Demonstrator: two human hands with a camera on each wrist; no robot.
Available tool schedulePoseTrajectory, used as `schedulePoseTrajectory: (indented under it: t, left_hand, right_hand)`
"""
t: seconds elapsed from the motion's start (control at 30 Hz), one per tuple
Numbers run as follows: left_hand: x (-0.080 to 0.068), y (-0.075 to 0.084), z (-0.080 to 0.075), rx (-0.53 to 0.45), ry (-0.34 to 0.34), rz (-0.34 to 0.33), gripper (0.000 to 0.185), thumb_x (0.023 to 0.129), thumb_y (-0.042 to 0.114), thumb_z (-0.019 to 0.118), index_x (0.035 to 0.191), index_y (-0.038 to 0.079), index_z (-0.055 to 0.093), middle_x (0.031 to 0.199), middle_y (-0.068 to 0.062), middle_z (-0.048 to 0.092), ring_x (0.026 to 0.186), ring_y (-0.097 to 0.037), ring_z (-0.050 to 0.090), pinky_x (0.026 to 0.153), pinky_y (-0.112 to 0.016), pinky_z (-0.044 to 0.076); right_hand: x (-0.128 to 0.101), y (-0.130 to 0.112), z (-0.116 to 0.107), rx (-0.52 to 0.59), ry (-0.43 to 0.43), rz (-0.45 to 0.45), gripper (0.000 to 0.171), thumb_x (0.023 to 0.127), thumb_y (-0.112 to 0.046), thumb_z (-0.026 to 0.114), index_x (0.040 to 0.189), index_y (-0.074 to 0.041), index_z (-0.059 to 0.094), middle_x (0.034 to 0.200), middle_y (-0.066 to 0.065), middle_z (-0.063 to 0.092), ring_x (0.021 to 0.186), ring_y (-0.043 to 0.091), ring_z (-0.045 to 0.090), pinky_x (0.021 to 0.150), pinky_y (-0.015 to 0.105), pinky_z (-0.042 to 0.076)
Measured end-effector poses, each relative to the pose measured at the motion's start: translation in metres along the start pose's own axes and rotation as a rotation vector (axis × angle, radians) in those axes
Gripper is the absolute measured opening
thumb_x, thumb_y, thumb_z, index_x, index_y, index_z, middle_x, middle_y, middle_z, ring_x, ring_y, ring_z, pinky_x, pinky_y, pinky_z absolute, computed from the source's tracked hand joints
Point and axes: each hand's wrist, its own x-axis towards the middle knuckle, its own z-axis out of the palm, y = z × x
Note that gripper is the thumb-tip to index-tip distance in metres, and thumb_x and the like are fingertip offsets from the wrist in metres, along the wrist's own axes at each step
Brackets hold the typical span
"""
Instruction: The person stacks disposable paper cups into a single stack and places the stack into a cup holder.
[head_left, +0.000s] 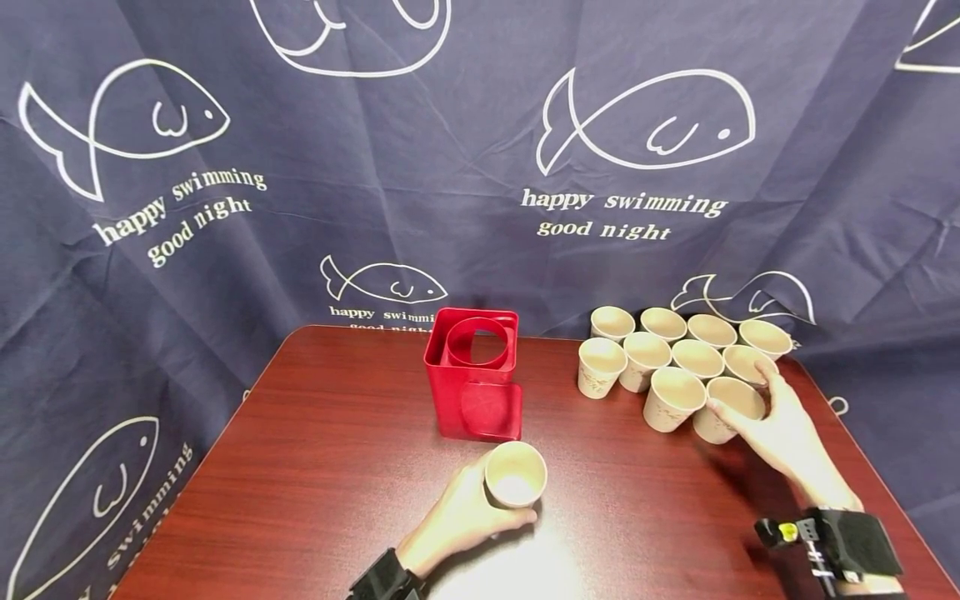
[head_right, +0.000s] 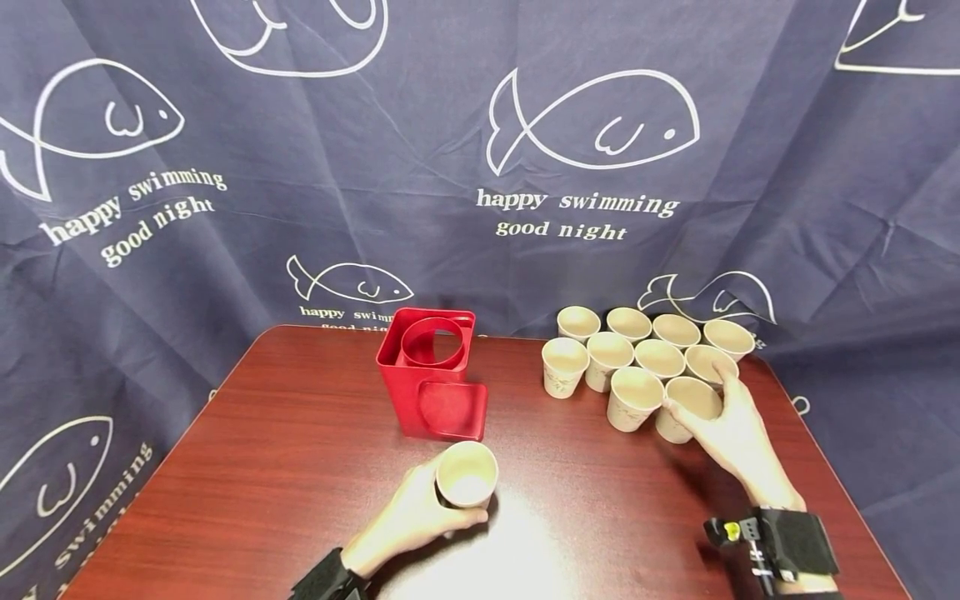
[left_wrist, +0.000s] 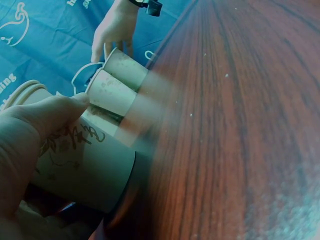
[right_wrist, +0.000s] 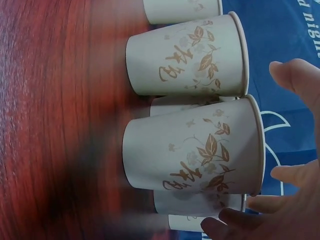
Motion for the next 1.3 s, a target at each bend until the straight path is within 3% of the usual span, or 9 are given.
schedulePoseTrajectory:
  t: [0.1,0.17,0.3,0.4,0.53,0.93,1.2,1.3]
  left_hand:
    - [0.0,0.0,0.0,-0.006,-0.002,0.001,0.071,0.07,0.034,0.095,0.133,0.033,0.062,0.113,0.015,0.072,0.102,-0.003,0.067,0.094,-0.03,0.056]
    - [0.0,0.0,0.0,-0.003,0.0,0.005,0.071,0.07,0.034,0.095,0.133,0.033,0.062,0.112,0.015,0.072,0.101,-0.003,0.067,0.094,-0.03,0.056]
    - [0.0,0.0,0.0,0.003,0.003,0.005,0.07,0.07,0.035,0.095,0.132,0.033,0.062,0.111,0.016,0.072,0.101,-0.002,0.067,0.094,-0.03,0.056]
    - [0.0,0.001,0.0,0.006,0.002,0.0,0.071,0.07,0.035,0.095,0.132,0.033,0.062,0.112,0.016,0.072,0.101,-0.002,0.067,0.094,-0.03,0.056]
    - [0.0,0.001,0.0,0.009,-0.001,-0.003,0.071,0.07,0.037,0.095,0.133,0.033,0.062,0.113,0.015,0.072,0.102,-0.002,0.067,0.094,-0.031,0.056]
    - [0.0,0.001,-0.001,0.004,0.0,-0.002,0.071,0.07,0.036,0.095,0.133,0.033,0.062,0.112,0.015,0.072,0.101,-0.003,0.067,0.093,-0.031,0.056]
    - [0.0,0.001,0.0,-0.013,-0.006,-0.021,0.07,0.071,0.036,0.095,0.133,0.031,0.062,0.112,0.014,0.072,0.101,-0.004,0.067,0.093,-0.031,0.056]
    - [0.001,0.002,0.001,-0.01,-0.008,-0.026,0.071,0.071,0.036,0.095,0.133,0.032,0.061,0.112,0.014,0.071,0.101,-0.003,0.067,0.093,-0.031,0.056]
  right_hand:
    - [-0.002,-0.001,0.001,-0.013,0.006,-0.008,0.096,0.088,-0.036,0.08,0.159,0.0,0.027,0.147,0.041,0.041,0.13,0.057,0.043,0.109,0.06,0.03]
    - [-0.003,-0.001,0.003,-0.012,0.013,-0.025,0.093,0.086,-0.036,0.082,0.157,-0.001,0.031,0.145,0.038,0.045,0.127,0.053,0.046,0.11,0.047,0.033]
    - [-0.006,0.0,0.007,-0.019,0.041,-0.099,0.089,0.082,-0.028,0.086,0.153,-0.002,0.039,0.139,0.036,0.049,0.123,0.05,0.048,0.108,0.039,0.032]
    - [-0.007,0.0,0.009,-0.042,0.067,-0.142,0.085,0.081,-0.02,0.086,0.15,0.002,0.042,0.135,0.038,0.05,0.122,0.054,0.047,0.104,0.057,0.035]
    - [-0.008,0.0,0.009,-0.063,0.093,-0.16,0.078,0.081,-0.015,0.084,0.145,0.004,0.045,0.132,0.039,0.051,0.119,0.057,0.048,0.093,0.067,0.037]
    - [-0.016,-0.011,-0.001,-0.106,0.126,-0.147,0.078,0.082,-0.017,0.082,0.146,0.005,0.043,0.127,0.04,0.053,0.115,0.057,0.051,0.09,0.066,0.038]
    - [-0.016,-0.033,-0.016,-0.107,0.172,-0.249,0.079,0.079,-0.014,0.081,0.147,0.005,0.045,0.128,0.037,0.056,0.113,0.055,0.052,0.091,0.061,0.037]
    - [-0.017,-0.042,-0.02,-0.112,0.187,-0.294,0.077,0.08,-0.014,0.081,0.146,0.006,0.047,0.129,0.037,0.056,0.113,0.053,0.052,0.1,0.048,0.036]
